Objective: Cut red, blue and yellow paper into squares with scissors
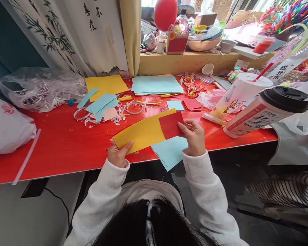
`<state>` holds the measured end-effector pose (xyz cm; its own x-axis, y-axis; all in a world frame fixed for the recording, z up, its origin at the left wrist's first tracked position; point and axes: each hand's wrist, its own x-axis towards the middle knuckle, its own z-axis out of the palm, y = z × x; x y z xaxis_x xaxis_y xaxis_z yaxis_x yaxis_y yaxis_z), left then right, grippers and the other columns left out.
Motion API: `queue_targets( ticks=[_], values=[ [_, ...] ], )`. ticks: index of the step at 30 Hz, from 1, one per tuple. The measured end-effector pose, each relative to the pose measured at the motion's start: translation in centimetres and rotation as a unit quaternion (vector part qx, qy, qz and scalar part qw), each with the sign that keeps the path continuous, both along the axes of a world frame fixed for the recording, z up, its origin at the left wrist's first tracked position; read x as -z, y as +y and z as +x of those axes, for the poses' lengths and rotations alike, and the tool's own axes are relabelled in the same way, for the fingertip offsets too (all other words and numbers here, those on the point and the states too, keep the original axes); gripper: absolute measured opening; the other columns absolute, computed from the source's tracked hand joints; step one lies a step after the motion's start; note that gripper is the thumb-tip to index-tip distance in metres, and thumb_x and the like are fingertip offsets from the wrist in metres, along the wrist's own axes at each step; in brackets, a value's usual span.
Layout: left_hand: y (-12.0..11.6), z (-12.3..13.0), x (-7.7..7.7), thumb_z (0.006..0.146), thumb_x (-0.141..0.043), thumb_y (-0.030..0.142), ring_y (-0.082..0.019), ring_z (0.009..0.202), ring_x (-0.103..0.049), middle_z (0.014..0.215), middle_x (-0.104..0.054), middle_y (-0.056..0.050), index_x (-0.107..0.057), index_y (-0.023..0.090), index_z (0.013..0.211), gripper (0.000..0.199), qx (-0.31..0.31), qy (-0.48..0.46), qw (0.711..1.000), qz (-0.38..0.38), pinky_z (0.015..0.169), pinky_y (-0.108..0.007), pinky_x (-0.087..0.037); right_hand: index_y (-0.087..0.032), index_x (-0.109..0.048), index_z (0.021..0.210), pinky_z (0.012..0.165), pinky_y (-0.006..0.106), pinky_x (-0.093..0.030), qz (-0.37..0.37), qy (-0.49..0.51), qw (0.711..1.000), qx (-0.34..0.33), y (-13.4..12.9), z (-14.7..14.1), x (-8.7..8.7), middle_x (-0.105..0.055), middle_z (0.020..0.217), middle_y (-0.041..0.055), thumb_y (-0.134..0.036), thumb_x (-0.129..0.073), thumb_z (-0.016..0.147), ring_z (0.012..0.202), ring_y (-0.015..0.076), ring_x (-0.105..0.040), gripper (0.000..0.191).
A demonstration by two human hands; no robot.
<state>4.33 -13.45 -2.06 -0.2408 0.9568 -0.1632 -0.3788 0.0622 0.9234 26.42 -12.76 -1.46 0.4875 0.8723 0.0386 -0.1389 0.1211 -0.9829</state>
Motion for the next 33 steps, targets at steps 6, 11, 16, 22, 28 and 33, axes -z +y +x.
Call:
queue_targets(
  ticks=[6, 11, 16, 22, 28, 33],
  values=[
    [0.0, -0.1, 0.0, 0.045, -0.08, 0.021, -0.018, 0.067, -0.064, 0.072, -0.067, -0.001, -0.067, 0.013, 0.071, 0.03, 0.004, 0.004, 1.0, -0.001, 0.04, -0.023, -0.053, -0.02, -0.054, 0.085, 0.051, 0.025, -0.053, 0.002, -0.005, 1.0, 0.017, 0.0, -0.4, 0.1, -0.069, 0.069, 0.0014, -0.038, -0.075, 0.058, 0.064, 0.0175, -0.066, 0.039],
    [-0.1, 0.0, -0.2, 0.045, -0.08, 0.02, -0.017, 0.065, -0.063, 0.07, -0.066, 0.0, -0.067, 0.013, 0.069, 0.028, 0.005, 0.003, 1.0, 0.004, 0.038, -0.021, -0.052, -0.018, -0.061, 0.093, 0.058, 0.029, -0.055, -0.004, -0.028, 1.0, 0.003, -0.1, -0.2, 0.2, -0.07, 0.071, 0.0022, -0.038, -0.075, 0.058, 0.07, 0.0197, -0.067, 0.043],
    [-0.1, -0.1, -0.1, 0.045, -0.08, 0.023, -0.019, 0.066, -0.064, 0.072, -0.067, -0.001, -0.066, 0.013, 0.071, 0.031, 0.014, 0.02, 1.0, -0.002, 0.043, -0.025, -0.055, -0.017, -0.065, 0.092, 0.068, 0.034, -0.057, -0.011, -0.038, 0.999, -0.025, -0.3, 0.4, 0.2, -0.072, 0.081, 0.004, -0.037, -0.075, 0.057, 0.08, 0.0227, -0.067, 0.042],
    [0.1, -0.2, 0.2, 0.046, -0.08, 0.025, -0.02, 0.069, -0.064, 0.074, -0.068, -0.001, -0.067, 0.013, 0.072, 0.032, 0.03, 0.028, 0.999, 0.001, 0.054, -0.031, -0.057, -0.018, -0.067, 0.088, 0.065, 0.033, -0.057, -0.017, -0.055, 0.998, -0.038, -0.5, 0.8, 0.1, -0.072, 0.083, 0.0038, -0.037, -0.076, 0.057, 0.08, 0.0231, -0.067, 0.037],
    [0.0, -0.3, 1.1, 0.052, -0.077, 0.026, -0.02, 0.079, -0.064, 0.077, -0.071, -0.002, -0.071, 0.017, 0.072, 0.023, 0.055, 0.117, 0.988, 0.079, 0.076, -0.032, -0.054, -0.02, -0.066, 0.08, 0.067, 0.033, -0.056, 0.042, -0.081, 0.996, 0.008, -2.2, 1.0, 0.8, -0.071, 0.08, 0.0015, -0.036, -0.071, 0.065, 0.075, 0.0198, -0.067, 0.023],
    [-0.3, -0.6, 1.9, 0.053, -0.077, 0.033, -0.024, 0.084, -0.063, 0.081, -0.072, 0.0, -0.072, 0.025, 0.075, 0.024, 0.129, 0.187, 0.967, 0.113, 0.096, -0.044, -0.043, -0.021, -0.063, 0.081, 0.074, 0.036, -0.053, 0.026, -0.158, 0.987, 0.025, -4.9, 2.2, 3.1, -0.07, 0.081, 0.0013, -0.036, -0.068, 0.069, 0.078, 0.0201, -0.065, 0.02]
  ],
)
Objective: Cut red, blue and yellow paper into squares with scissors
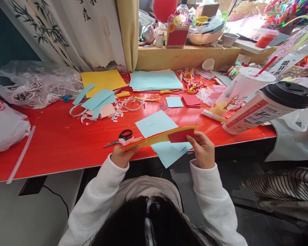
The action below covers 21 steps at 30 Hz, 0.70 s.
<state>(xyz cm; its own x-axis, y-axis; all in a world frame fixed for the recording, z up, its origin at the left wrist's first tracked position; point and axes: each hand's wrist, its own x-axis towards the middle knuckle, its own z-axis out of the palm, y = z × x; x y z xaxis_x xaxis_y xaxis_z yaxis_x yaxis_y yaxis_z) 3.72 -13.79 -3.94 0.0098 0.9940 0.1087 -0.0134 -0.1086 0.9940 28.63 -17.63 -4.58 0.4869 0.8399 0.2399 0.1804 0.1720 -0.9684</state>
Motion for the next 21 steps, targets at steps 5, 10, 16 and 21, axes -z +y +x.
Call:
queue_targets(
  ticks=[5, 10, 16, 21],
  values=[
    [0.17, -0.17, -0.16, 0.053, -0.077, 0.036, -0.024, 0.08, -0.064, 0.079, -0.071, -0.004, -0.072, 0.019, 0.076, 0.029, 0.056, 0.041, 0.997, -0.03, 0.085, -0.039, -0.049, -0.022, -0.061, 0.097, 0.084, 0.038, -0.051, -0.016, -0.006, 0.999, -0.032, -0.82, 0.2, 1.1, -0.069, 0.097, 0.0028, -0.033, -0.067, 0.071, 0.091, 0.0213, -0.064, 0.029],
    [0.24, -0.21, -0.57, 0.054, -0.077, 0.031, -0.019, 0.077, -0.062, 0.078, -0.068, -0.003, -0.069, 0.017, 0.074, 0.026, 0.035, 0.025, 0.999, -0.028, 0.078, -0.03, -0.051, -0.023, -0.059, 0.095, 0.08, 0.036, -0.052, -0.016, -0.001, 0.999, -0.035, -0.73, -0.24, 0.72, -0.068, 0.093, 0.0018, -0.032, -0.068, 0.07, 0.087, 0.0201, -0.064, 0.029],
    [0.21, 0.05, -0.6, 0.05, -0.078, 0.027, -0.016, 0.073, -0.061, 0.076, -0.066, -0.001, -0.064, 0.016, 0.078, 0.033, 0.027, -0.022, 0.998, -0.055, 0.072, -0.027, -0.051, -0.022, -0.052, 0.096, 0.08, 0.034, -0.052, -0.009, 0.018, 0.999, -0.05, -0.67, -0.1, 1.18, -0.066, 0.095, 0.0033, -0.033, -0.066, 0.072, 0.09, 0.0186, -0.063, 0.03],
    [0.23, 0.34, -0.67, 0.051, -0.078, 0.025, -0.014, 0.069, -0.06, 0.072, -0.064, 0.001, -0.063, 0.017, 0.075, 0.03, 0.019, -0.051, 0.997, -0.057, 0.069, -0.024, -0.05, -0.024, -0.047, 0.098, 0.078, 0.033, -0.052, -0.007, 0.024, 0.997, -0.07, -0.59, -0.12, 1.22, -0.066, 0.095, 0.0031, -0.032, -0.066, 0.073, 0.088, 0.017, -0.063, 0.033]
  ],
)
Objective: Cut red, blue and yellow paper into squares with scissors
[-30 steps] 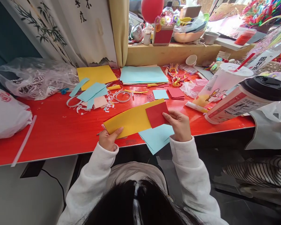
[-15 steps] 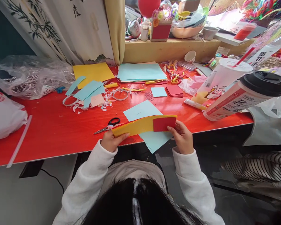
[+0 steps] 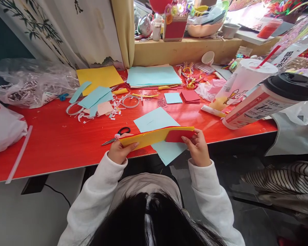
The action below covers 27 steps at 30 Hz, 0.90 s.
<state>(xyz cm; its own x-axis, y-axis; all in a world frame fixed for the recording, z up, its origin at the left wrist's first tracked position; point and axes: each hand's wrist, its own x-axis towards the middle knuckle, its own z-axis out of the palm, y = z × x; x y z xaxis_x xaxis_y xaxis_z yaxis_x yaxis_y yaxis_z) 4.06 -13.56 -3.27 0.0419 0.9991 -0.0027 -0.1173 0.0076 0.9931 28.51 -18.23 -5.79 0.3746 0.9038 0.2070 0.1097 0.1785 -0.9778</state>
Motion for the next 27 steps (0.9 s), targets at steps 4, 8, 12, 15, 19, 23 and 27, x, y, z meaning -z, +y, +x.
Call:
queue_targets(
  ticks=[4, 8, 12, 15, 19, 23, 27],
  values=[
    [0.0, 0.0, 0.0, 0.048, -0.079, 0.028, -0.015, 0.068, -0.06, 0.071, -0.063, 0.001, -0.063, 0.018, 0.075, 0.033, -0.014, 0.014, 1.0, -0.012, 0.069, -0.027, -0.05, -0.024, -0.046, 0.099, 0.072, 0.031, -0.052, -0.023, -0.008, 1.0, 0.001, 0.0, 0.1, 0.1, -0.066, 0.089, 0.0011, -0.036, -0.067, 0.071, 0.082, 0.0173, -0.064, 0.037],
    [0.1, 0.1, -0.3, 0.045, -0.081, 0.029, -0.016, 0.068, -0.061, 0.07, -0.065, 0.001, -0.063, 0.018, 0.075, 0.036, -0.002, -0.001, 1.0, -0.027, 0.068, -0.028, -0.05, -0.024, -0.052, 0.107, 0.068, 0.032, -0.052, -0.043, -0.06, 0.997, 0.01, 0.0, 0.3, 0.3, -0.066, 0.093, 0.0013, -0.039, -0.067, 0.07, 0.075, 0.0176, -0.064, 0.043],
    [0.1, 0.2, -0.6, 0.046, -0.08, 0.028, -0.016, 0.066, -0.061, 0.067, -0.066, 0.001, -0.063, 0.017, 0.072, 0.033, -0.001, -0.007, 1.0, -0.021, 0.066, -0.028, -0.051, -0.023, -0.061, 0.098, 0.075, 0.034, -0.051, -0.018, -0.111, 0.994, 0.008, -0.1, 0.5, 0.4, -0.068, 0.091, 0.0013, -0.036, -0.065, 0.073, 0.081, 0.0194, -0.063, 0.029],
    [0.1, 0.1, -0.6, 0.047, -0.08, 0.028, -0.015, 0.065, -0.059, 0.066, -0.065, 0.001, -0.063, 0.017, 0.071, 0.031, -0.003, 0.006, 1.0, -0.011, 0.065, -0.027, -0.05, -0.023, -0.064, 0.094, 0.071, 0.035, -0.052, -0.023, -0.122, 0.992, 0.011, 0.0, 0.5, 0.3, -0.069, 0.084, 0.0002, -0.036, -0.065, 0.073, 0.076, 0.0196, -0.064, 0.025],
    [0.2, 0.0, -0.4, 0.046, -0.08, 0.027, -0.015, 0.067, -0.06, 0.068, -0.064, 0.002, -0.062, 0.017, 0.074, 0.035, 0.007, -0.002, 1.0, -0.028, 0.069, -0.028, -0.05, -0.023, -0.065, 0.094, 0.071, 0.038, -0.054, -0.041, -0.112, 0.993, 0.002, 0.1, 0.6, 0.0, -0.07, 0.084, 0.0001, -0.036, -0.067, 0.07, 0.075, 0.021, -0.065, 0.028],
    [0.1, -0.1, -0.5, 0.045, -0.081, 0.024, -0.016, 0.073, -0.062, 0.073, -0.066, 0.001, -0.063, 0.017, 0.078, 0.039, 0.013, -0.028, 0.999, -0.045, 0.073, -0.029, -0.052, -0.023, -0.068, 0.088, 0.07, 0.038, -0.056, -0.056, -0.112, 0.992, -0.034, 0.4, 1.0, -0.3, -0.071, 0.089, 0.0, -0.036, -0.07, 0.067, 0.078, 0.0216, -0.065, 0.025],
    [0.1, 0.0, -0.6, 0.047, -0.08, 0.022, -0.017, 0.076, -0.063, 0.078, -0.069, -0.001, -0.067, 0.016, 0.082, 0.038, 0.039, -0.052, 0.997, -0.038, 0.075, -0.028, -0.053, -0.024, -0.07, 0.08, 0.069, 0.037, -0.056, -0.069, -0.112, 0.99, -0.05, 0.5, 1.4, -0.4, -0.071, 0.086, -0.0005, -0.036, -0.069, 0.067, 0.08, 0.022, -0.065, 0.018]
  ],
)
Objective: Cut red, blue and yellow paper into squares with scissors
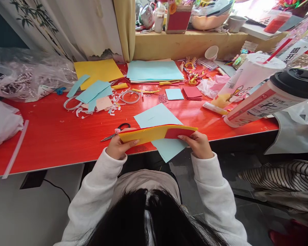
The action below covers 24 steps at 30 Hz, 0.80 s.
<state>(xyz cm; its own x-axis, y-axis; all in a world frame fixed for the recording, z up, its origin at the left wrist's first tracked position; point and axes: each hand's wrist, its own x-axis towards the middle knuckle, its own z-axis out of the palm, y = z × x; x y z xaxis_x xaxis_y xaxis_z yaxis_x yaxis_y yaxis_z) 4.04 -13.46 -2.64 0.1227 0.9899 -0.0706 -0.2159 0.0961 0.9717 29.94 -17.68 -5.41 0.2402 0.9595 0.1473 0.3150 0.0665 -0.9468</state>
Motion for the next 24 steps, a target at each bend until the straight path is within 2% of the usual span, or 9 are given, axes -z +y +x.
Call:
queue_targets(
  ticks=[3, 6, 14, 19, 24],
  values=[
    [-0.04, 0.0, -0.08, 0.046, -0.081, 0.023, -0.019, 0.078, -0.065, 0.079, -0.07, -0.002, -0.07, 0.015, 0.076, 0.033, 0.006, 0.001, 1.0, -0.015, 0.078, -0.032, -0.054, -0.023, -0.07, 0.076, 0.07, 0.037, -0.056, -0.001, -0.003, 1.0, -0.003, 0.01, 0.1, -0.02, -0.071, 0.084, -0.0005, -0.036, -0.07, 0.066, 0.081, 0.0224, -0.065, 0.017],
    [-0.09, -0.01, -0.13, 0.045, -0.081, 0.024, -0.021, 0.077, -0.065, 0.077, -0.071, -0.003, -0.07, 0.015, 0.07, 0.029, 0.001, 0.013, 1.0, -0.025, 0.08, -0.035, -0.054, -0.023, -0.07, 0.083, 0.071, 0.038, -0.057, -0.003, 0.0, 1.0, -0.001, -0.01, 0.04, -0.03, -0.071, 0.086, -0.0002, -0.037, -0.071, 0.065, 0.081, 0.0228, -0.065, 0.022],
    [0.09, -0.22, 0.11, 0.045, -0.082, 0.026, -0.022, 0.079, -0.066, 0.079, -0.072, -0.003, -0.071, 0.014, 0.072, 0.031, 0.013, 0.016, 1.0, -0.009, 0.078, -0.034, -0.055, -0.022, -0.07, 0.088, 0.07, 0.036, -0.057, 0.0, 0.001, 1.0, -0.008, -0.06, -0.05, -0.02, -0.07, 0.092, 0.0005, -0.036, -0.07, 0.066, 0.082, 0.0222, -0.065, 0.026],
    [0.22, -0.51, 0.21, 0.047, -0.081, 0.023, -0.022, 0.084, -0.066, 0.082, -0.072, -0.003, -0.071, 0.013, 0.077, 0.033, 0.035, 0.034, 0.999, -0.006, 0.082, -0.034, -0.054, -0.018, -0.069, 0.095, 0.066, 0.034, -0.056, 0.003, -0.033, 0.999, 0.003, -0.12, -0.05, -0.07, -0.071, 0.086, 0.0021, -0.037, -0.07, 0.066, 0.078, 0.0214, -0.065, 0.034],
    [0.19, -0.56, 0.21, 0.047, -0.081, 0.022, -0.022, 0.083, -0.066, 0.083, -0.072, -0.002, -0.071, 0.012, 0.079, 0.035, 0.035, 0.034, 0.999, -0.014, 0.082, -0.032, -0.053, -0.017, -0.068, 0.094, 0.063, 0.032, -0.056, 0.0, -0.051, 0.999, 0.008, -0.18, -0.08, -0.17, -0.071, 0.083, 0.0022, -0.038, -0.07, 0.066, 0.076, 0.0208, -0.065, 0.035]
  ],
)
